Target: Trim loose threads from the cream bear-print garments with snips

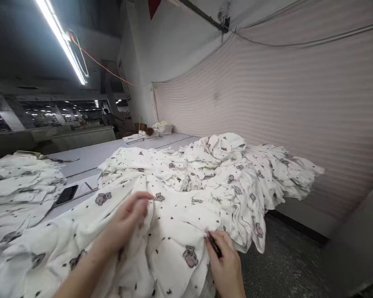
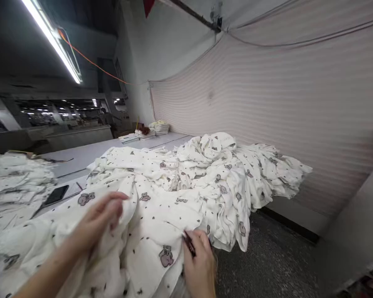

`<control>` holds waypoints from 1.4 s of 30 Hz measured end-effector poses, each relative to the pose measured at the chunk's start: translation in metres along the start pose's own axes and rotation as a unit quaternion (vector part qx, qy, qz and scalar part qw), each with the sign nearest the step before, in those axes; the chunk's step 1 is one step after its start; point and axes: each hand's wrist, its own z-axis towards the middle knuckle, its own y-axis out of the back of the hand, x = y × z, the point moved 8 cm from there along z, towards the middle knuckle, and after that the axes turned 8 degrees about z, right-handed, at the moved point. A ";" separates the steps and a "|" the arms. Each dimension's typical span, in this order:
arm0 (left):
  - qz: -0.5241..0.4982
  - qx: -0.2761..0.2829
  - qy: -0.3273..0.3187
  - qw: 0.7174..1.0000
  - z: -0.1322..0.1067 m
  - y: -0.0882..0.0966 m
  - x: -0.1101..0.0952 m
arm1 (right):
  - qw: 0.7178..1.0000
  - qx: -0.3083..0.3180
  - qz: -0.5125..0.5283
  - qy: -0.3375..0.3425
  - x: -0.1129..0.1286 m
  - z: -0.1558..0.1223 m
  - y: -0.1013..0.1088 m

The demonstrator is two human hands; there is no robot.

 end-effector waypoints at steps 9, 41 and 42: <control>0.065 0.133 -0.177 0.973 -0.017 -0.080 -0.052 | 0.995 -0.035 0.092 0.021 0.009 -0.025 0.001; -0.108 0.056 0.079 0.989 -0.051 -0.066 0.010 | 0.961 0.173 0.154 0.151 0.093 0.000 -0.053; -0.098 0.059 0.063 0.991 -0.051 -0.067 0.007 | 0.962 0.170 0.159 0.143 0.091 0.000 -0.055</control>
